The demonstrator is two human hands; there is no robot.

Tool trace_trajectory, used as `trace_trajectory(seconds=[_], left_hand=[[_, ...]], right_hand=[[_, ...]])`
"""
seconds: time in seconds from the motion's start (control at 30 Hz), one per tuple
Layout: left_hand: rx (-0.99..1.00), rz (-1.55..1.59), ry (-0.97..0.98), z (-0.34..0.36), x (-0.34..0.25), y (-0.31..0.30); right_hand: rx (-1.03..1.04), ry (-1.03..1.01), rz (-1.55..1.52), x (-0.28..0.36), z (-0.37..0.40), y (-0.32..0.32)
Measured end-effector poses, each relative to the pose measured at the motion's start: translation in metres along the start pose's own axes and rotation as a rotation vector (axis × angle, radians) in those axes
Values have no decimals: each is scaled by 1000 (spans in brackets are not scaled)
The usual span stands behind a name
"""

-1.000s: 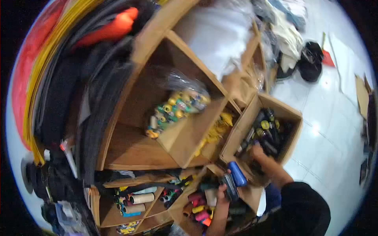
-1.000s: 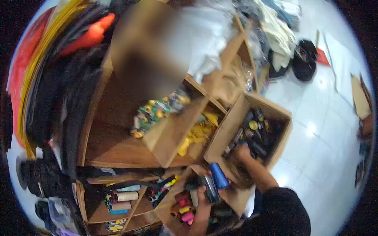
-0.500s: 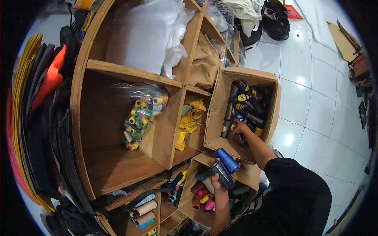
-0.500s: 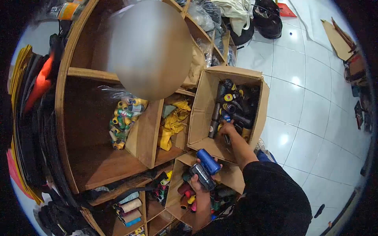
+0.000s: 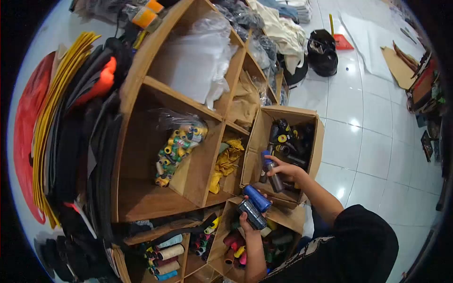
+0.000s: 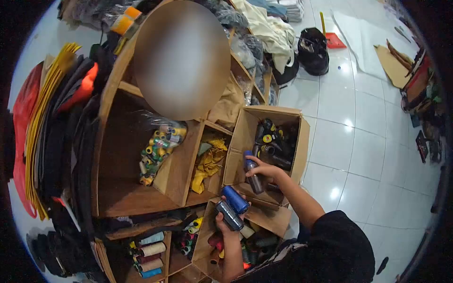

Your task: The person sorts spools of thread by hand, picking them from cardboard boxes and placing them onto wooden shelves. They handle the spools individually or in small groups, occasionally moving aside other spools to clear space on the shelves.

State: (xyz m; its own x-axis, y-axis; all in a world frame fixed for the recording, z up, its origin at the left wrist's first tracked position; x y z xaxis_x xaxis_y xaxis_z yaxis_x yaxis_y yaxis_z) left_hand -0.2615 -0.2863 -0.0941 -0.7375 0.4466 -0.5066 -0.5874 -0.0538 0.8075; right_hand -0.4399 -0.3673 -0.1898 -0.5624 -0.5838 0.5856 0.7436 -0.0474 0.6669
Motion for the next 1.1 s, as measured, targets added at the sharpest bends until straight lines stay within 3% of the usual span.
trace_trajectory(seconds=[0.2,0.27,0.37,0.5,0.67,0.83,1.0,1.1], left_hand=[[75,55,105,54,-32,-4],[81,94,155,83,-44,-25],[187,79,245,139,-67,4],[169,144,335,225,-99,-12],[242,156,439,321,-125,-49],[223,373,551,394,-122,-84],[219,332,672,439,-100,-87],[291,307,702,448,-87,-87]], right_hand=[[257,-199,146,38,96,92],[332,-271,162,29,116,123],[400,-347,263,11,162,178],[506,-295,299,-49,208,250],[642,-188,618,-133,241,318],[884,-288,1033,-179,257,367],[1066,-184,1138,-213,274,386],[1166,124,1091,-219,281,384]])
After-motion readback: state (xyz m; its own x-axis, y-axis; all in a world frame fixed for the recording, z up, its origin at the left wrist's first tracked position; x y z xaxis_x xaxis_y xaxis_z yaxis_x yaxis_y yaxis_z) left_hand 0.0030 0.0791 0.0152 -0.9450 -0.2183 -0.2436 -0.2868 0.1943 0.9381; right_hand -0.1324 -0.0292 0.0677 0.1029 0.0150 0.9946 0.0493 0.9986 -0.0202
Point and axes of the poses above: each hand's wrist, its own z-axis away from the middle knuckle, its own y-axis out of the palm, x = y × z, the point moved 5 cm from there along -z, towards the middle knuckle, and after that the axes turned 4 degrees about -x, right-handed, at the moved point
